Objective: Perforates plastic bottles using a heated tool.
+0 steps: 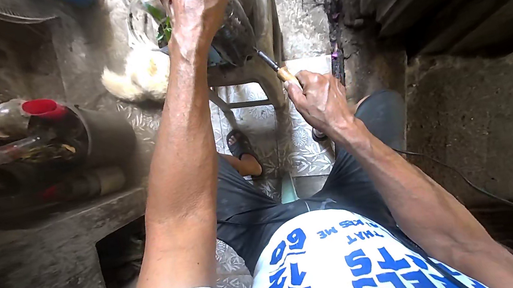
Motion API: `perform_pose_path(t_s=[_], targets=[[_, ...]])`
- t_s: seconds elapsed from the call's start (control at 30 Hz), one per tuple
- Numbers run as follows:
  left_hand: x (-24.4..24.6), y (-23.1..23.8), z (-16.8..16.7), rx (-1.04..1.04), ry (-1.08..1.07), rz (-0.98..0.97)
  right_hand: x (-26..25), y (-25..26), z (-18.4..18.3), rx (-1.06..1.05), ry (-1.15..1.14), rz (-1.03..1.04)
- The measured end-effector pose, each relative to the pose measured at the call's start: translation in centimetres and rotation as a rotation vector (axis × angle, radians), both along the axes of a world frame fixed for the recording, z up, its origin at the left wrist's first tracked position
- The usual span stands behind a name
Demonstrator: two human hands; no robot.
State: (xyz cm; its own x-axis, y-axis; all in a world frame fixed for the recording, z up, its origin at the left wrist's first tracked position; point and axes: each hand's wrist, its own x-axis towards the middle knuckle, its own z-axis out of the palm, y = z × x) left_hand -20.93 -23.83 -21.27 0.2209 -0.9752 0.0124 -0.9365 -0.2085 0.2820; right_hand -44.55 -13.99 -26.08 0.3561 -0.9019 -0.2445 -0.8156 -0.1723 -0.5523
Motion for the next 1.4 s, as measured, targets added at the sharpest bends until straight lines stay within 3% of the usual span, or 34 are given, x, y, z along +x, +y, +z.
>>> perform_pose_path(t_s=[0.7,1.03,1.2,1.4], targets=[[0.4,-0.3,-0.3,0.014,-0.059,-0.008,1.2,-0.8,-0.5,0.027,0.021,-0.003],[2.1,1.1,3.0,0.135,0.038,-0.332,-3.6,1.9,-0.4,-0.026,-0.19,-0.017],[1.0,1.6,3.4,0.169,-0.006,-0.187,-3.2,1.9,-0.4,-0.017,-0.205,-0.016],[0.1,0.1,-0.6,-0.046,-0.044,0.036,-2.0,1.1,-0.7,0.037,-0.153,-0.008]])
